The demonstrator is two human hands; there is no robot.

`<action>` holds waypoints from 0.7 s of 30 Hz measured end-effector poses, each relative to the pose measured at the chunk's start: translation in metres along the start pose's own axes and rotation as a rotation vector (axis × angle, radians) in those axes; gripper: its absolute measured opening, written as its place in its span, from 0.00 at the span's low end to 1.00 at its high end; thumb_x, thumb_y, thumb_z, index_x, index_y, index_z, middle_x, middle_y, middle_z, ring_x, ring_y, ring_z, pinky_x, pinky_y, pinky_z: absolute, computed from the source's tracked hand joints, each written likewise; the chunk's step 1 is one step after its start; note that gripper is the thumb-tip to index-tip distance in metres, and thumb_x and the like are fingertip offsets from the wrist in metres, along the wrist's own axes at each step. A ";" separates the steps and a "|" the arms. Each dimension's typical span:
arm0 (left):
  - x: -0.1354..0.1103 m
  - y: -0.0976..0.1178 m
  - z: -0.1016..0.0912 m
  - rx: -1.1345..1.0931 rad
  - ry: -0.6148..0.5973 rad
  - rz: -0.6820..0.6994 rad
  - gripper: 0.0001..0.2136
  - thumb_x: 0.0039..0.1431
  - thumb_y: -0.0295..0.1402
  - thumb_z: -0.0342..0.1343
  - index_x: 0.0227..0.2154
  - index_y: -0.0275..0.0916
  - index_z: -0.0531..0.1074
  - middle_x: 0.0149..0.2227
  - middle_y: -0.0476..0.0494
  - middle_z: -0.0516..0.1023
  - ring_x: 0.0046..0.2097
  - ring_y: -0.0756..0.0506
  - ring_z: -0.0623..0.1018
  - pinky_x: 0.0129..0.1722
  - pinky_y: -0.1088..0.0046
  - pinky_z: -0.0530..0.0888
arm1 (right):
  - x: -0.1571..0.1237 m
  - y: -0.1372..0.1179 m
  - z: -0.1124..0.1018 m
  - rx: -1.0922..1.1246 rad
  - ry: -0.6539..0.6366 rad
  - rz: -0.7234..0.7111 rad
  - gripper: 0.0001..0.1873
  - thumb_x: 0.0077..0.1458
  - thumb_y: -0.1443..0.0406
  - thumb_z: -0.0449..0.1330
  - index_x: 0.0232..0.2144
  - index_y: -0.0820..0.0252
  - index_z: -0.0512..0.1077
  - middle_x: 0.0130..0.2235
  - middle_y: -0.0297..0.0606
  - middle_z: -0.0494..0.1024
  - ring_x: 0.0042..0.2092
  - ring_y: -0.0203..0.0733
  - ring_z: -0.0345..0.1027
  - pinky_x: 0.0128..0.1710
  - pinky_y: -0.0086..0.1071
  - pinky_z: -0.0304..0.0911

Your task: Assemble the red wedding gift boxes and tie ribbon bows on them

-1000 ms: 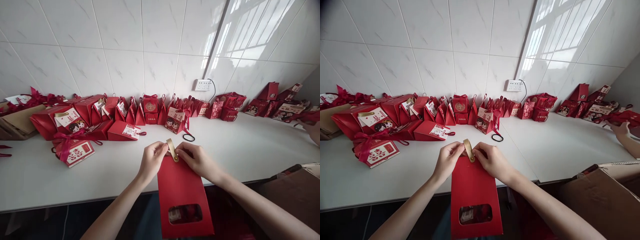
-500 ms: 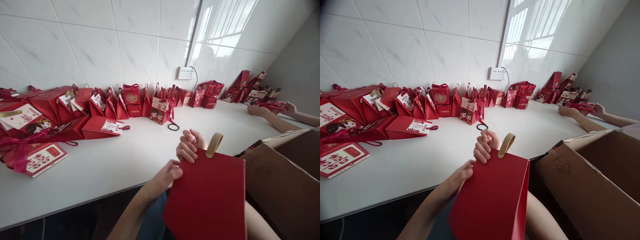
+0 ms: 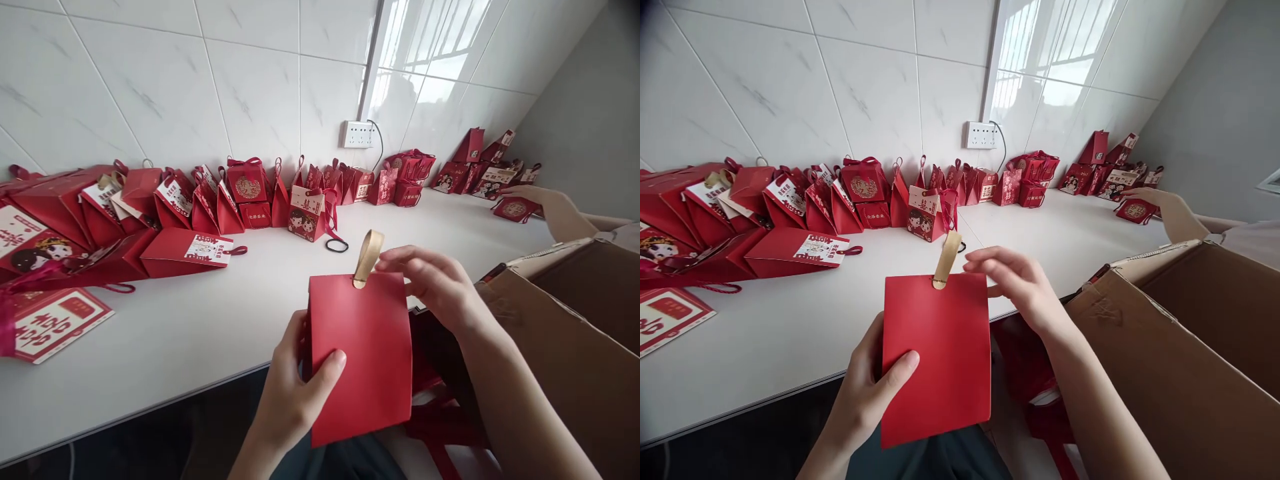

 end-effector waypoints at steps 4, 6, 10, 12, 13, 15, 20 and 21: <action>0.000 -0.001 0.006 -0.050 -0.048 -0.012 0.16 0.52 0.42 0.57 0.41 0.41 0.65 0.44 0.41 0.75 0.43 0.41 0.76 0.36 0.70 0.76 | -0.012 -0.012 0.019 -0.356 -0.093 -0.099 0.13 0.56 0.56 0.58 0.35 0.58 0.75 0.37 0.38 0.78 0.35 0.40 0.71 0.32 0.29 0.66; -0.001 -0.002 0.007 -0.068 -0.065 -0.023 0.16 0.52 0.42 0.57 0.42 0.41 0.65 0.45 0.41 0.74 0.43 0.41 0.76 0.36 0.70 0.75 | -0.013 -0.014 0.025 -0.433 -0.089 -0.122 0.14 0.57 0.56 0.56 0.32 0.59 0.75 0.32 0.37 0.78 0.30 0.38 0.68 0.27 0.27 0.63; -0.001 -0.003 0.006 -0.075 -0.070 -0.030 0.18 0.52 0.42 0.58 0.43 0.41 0.66 0.45 0.41 0.75 0.44 0.41 0.76 0.37 0.70 0.75 | -0.009 -0.014 0.024 -0.359 -0.136 -0.063 0.15 0.57 0.56 0.55 0.29 0.61 0.74 0.27 0.36 0.75 0.27 0.35 0.66 0.23 0.25 0.61; 0.001 -0.002 0.005 -0.087 -0.056 -0.030 0.19 0.52 0.42 0.59 0.44 0.40 0.66 0.44 0.41 0.75 0.43 0.40 0.76 0.37 0.70 0.75 | -0.006 -0.012 0.021 -0.296 -0.185 -0.011 0.15 0.57 0.56 0.56 0.30 0.62 0.74 0.27 0.35 0.74 0.27 0.34 0.66 0.23 0.24 0.60; 0.002 -0.002 0.003 -0.101 -0.041 -0.028 0.19 0.52 0.42 0.59 0.45 0.39 0.66 0.44 0.40 0.75 0.43 0.41 0.76 0.37 0.70 0.75 | -0.005 -0.011 0.019 -0.274 -0.212 0.021 0.14 0.56 0.56 0.56 0.32 0.61 0.73 0.28 0.34 0.74 0.27 0.33 0.65 0.23 0.24 0.59; 0.005 -0.002 -0.001 -0.179 -0.008 -0.025 0.21 0.54 0.44 0.57 0.48 0.39 0.66 0.46 0.39 0.75 0.42 0.41 0.77 0.35 0.70 0.75 | -0.002 -0.006 0.015 -0.240 -0.242 0.092 0.14 0.55 0.55 0.59 0.32 0.61 0.73 0.27 0.33 0.73 0.25 0.31 0.63 0.21 0.22 0.57; 0.009 0.002 -0.001 -0.441 -0.093 0.085 0.28 0.54 0.53 0.52 0.54 0.42 0.65 0.54 0.37 0.70 0.48 0.37 0.75 0.41 0.64 0.75 | 0.002 0.014 0.007 0.118 0.008 0.343 0.15 0.52 0.54 0.61 0.25 0.61 0.70 0.23 0.33 0.71 0.22 0.32 0.64 0.19 0.24 0.59; 0.010 0.004 0.002 -0.424 -0.105 0.135 0.29 0.53 0.51 0.54 0.55 0.43 0.63 0.55 0.38 0.68 0.50 0.36 0.74 0.42 0.64 0.75 | 0.001 0.019 0.008 0.185 0.062 0.380 0.15 0.52 0.55 0.60 0.26 0.61 0.70 0.23 0.34 0.73 0.23 0.34 0.66 0.20 0.25 0.62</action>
Point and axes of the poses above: each hand's wrist, its own x-axis towards the middle knuckle, its own z-axis out of the palm, y = z × x, the point moved 2 cm from there along x, towards the middle knuckle
